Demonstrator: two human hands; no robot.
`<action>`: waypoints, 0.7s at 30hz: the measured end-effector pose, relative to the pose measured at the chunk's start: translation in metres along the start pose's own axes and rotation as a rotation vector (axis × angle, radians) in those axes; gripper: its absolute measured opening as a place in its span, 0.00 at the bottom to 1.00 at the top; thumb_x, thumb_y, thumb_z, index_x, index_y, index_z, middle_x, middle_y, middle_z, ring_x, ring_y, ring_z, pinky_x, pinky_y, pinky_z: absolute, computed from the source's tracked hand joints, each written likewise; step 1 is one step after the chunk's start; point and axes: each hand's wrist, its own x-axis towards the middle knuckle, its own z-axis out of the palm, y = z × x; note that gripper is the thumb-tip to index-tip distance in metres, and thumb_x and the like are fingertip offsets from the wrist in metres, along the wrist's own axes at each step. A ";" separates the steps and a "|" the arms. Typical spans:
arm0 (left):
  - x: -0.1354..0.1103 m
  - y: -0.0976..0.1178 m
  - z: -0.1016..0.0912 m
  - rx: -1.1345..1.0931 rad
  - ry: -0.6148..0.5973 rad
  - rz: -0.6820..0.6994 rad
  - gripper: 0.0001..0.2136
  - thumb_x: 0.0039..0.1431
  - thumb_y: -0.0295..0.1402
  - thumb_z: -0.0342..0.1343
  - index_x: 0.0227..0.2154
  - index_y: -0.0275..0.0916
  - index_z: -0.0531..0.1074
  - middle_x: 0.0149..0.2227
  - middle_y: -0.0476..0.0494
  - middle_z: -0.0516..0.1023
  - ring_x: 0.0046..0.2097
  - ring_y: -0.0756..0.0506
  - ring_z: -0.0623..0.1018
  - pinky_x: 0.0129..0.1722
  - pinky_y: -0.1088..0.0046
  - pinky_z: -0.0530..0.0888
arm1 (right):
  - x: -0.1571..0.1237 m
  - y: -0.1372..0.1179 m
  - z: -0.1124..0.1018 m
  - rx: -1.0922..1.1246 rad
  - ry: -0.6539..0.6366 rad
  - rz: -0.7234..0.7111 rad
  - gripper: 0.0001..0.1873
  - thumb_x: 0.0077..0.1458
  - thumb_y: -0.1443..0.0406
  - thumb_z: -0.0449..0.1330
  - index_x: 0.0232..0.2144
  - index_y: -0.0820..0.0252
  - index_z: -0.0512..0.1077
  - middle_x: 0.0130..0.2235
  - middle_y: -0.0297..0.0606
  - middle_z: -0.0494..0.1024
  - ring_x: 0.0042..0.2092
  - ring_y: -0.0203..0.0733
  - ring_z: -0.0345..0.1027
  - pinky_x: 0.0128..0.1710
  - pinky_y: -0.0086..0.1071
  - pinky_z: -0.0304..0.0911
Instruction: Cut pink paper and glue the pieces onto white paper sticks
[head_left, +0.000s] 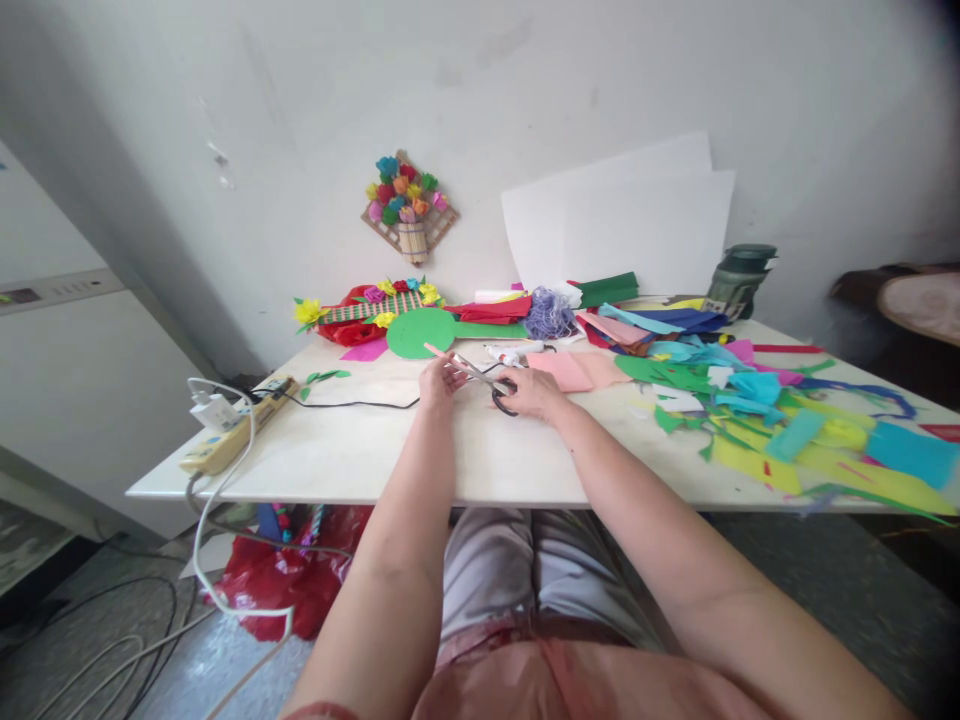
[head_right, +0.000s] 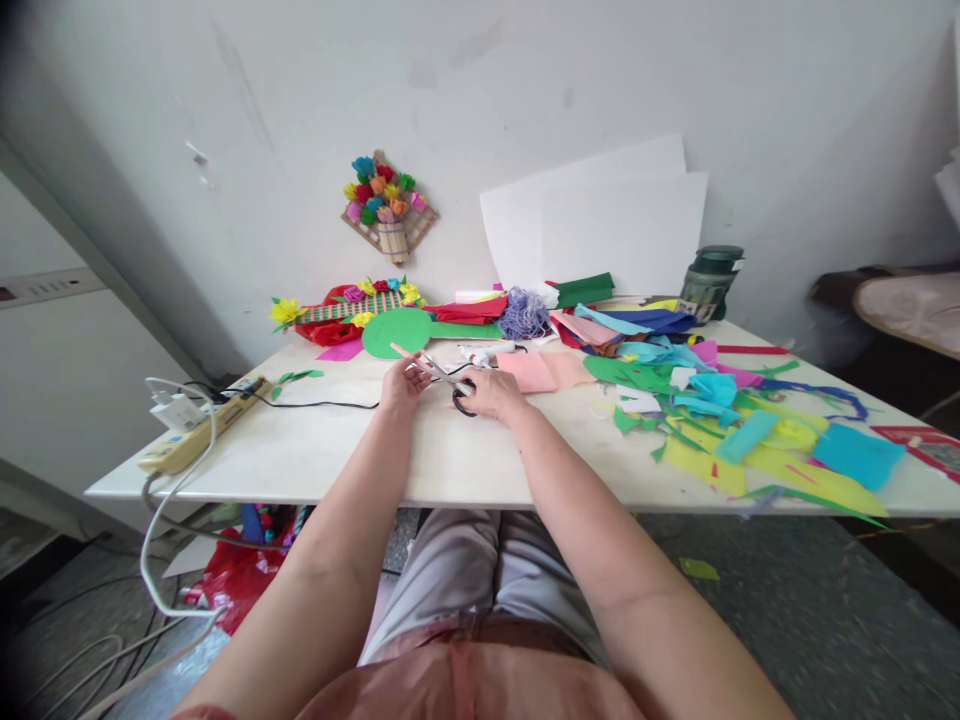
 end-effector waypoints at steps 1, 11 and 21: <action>0.000 0.000 0.000 0.002 -0.003 -0.002 0.11 0.45 0.32 0.54 0.33 0.33 0.70 0.21 0.44 0.74 0.19 0.52 0.71 0.21 0.78 0.68 | 0.000 0.000 0.001 0.001 0.004 -0.003 0.21 0.42 0.51 0.61 0.40 0.50 0.72 0.34 0.30 0.77 0.36 0.39 0.69 0.36 0.30 0.59; -0.003 0.002 0.001 0.009 -0.005 -0.020 0.12 0.48 0.31 0.51 0.36 0.32 0.70 0.20 0.45 0.74 0.19 0.52 0.71 0.21 0.78 0.68 | 0.003 0.003 0.003 0.010 0.006 -0.018 0.22 0.41 0.52 0.61 0.40 0.50 0.72 0.33 0.31 0.77 0.36 0.40 0.69 0.35 0.30 0.58; -0.001 0.002 0.000 -0.016 -0.004 -0.022 0.14 0.49 0.31 0.50 0.39 0.32 0.70 0.19 0.46 0.72 0.18 0.52 0.70 0.22 0.77 0.68 | 0.005 0.003 0.004 0.002 0.008 -0.035 0.21 0.43 0.53 0.60 0.41 0.50 0.72 0.35 0.31 0.78 0.37 0.40 0.69 0.35 0.29 0.58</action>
